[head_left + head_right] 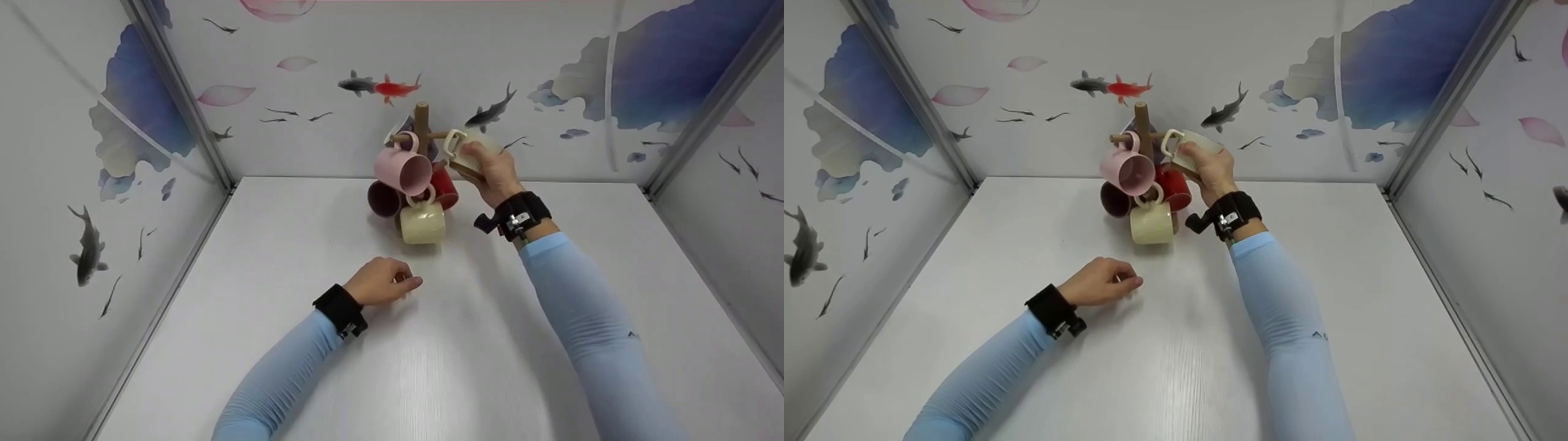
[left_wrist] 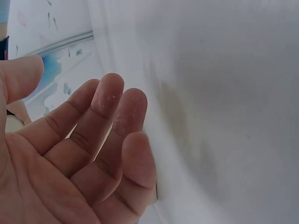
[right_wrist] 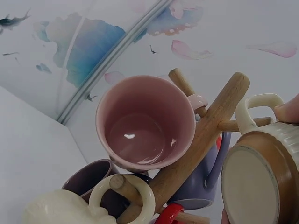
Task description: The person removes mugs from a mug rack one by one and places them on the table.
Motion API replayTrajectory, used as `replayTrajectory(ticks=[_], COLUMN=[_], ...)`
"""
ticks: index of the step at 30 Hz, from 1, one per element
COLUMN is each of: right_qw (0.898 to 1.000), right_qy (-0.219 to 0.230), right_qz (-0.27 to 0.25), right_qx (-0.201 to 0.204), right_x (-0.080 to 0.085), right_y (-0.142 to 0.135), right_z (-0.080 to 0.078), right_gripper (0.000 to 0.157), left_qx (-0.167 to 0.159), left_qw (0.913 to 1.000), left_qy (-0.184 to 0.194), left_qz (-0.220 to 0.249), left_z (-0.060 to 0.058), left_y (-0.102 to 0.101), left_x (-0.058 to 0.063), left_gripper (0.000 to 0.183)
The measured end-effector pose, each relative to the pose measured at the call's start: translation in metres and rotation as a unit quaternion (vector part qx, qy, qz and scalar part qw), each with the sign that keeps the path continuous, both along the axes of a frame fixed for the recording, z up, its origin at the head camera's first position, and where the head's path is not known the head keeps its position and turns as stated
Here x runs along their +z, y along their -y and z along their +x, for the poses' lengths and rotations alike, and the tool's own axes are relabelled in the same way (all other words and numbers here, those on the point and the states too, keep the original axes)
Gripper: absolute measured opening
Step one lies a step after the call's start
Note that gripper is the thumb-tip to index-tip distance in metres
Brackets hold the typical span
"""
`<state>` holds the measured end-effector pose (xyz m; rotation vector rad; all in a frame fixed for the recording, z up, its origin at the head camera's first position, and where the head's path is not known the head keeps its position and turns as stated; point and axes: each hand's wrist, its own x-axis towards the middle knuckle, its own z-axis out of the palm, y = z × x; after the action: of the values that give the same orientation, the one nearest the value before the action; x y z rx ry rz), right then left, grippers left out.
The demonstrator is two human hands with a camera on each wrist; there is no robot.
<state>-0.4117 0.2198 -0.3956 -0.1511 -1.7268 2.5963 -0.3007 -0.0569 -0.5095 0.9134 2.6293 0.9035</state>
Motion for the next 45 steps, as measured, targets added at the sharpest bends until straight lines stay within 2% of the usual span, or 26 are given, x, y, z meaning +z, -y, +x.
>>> replayTrajectory(ticks=[7, 11, 16, 22, 28, 33, 39, 45], right_qw=[1.0, 0.999, 0.998, 0.996, 0.991, 0.989, 0.989, 0.986], right_qy=[-0.01, -0.024, -0.045, -0.053, -0.061, -0.064, -0.07, -0.086], right_qz=[0.003, 0.02, 0.039, 0.07, 0.115, 0.127, 0.124, 0.131], right_qx=[0.004, 0.016, 0.028, 0.032, 0.037, 0.038, 0.043, 0.049], right_x=[-0.009, -0.012, -0.011, -0.013, -0.015, -0.019, -0.027, -0.034], right_y=[-0.001, 0.0, 0.001, 0.003, 0.005, 0.01, 0.016, 0.021], right_z=[0.003, 0.005, 0.007, 0.013, 0.019, 0.025, 0.032, 0.039], right_gripper=[0.047, 0.05, 0.05, 0.048, 0.052, 0.059, 0.064, 0.063], left_qx=[0.002, 0.006, 0.019, 0.081, 0.133, 0.153, 0.18, 0.183], left_qw=[0.9999, 0.9999, 0.9981, 0.9843, 0.973, 0.9684, 0.9552, 0.9467], left_qy=[0.009, 0.007, -0.021, -0.057, -0.055, -0.036, -0.029, -0.025], left_qz=[0.003, 0.009, 0.054, 0.146, 0.181, 0.194, 0.234, 0.264], left_z=[0.001, 0.001, 0.001, 0.0, -0.005, -0.007, -0.008, -0.01], left_y=[0.0, 0.0, -0.001, -0.004, -0.007, -0.01, -0.013, -0.015], left_x=[0.002, 0.003, 0.001, 0.001, 0.003, 0.007, 0.014, 0.023], left_gripper=[0.038, 0.037, 0.034, 0.026, 0.024, 0.029, 0.033, 0.038])
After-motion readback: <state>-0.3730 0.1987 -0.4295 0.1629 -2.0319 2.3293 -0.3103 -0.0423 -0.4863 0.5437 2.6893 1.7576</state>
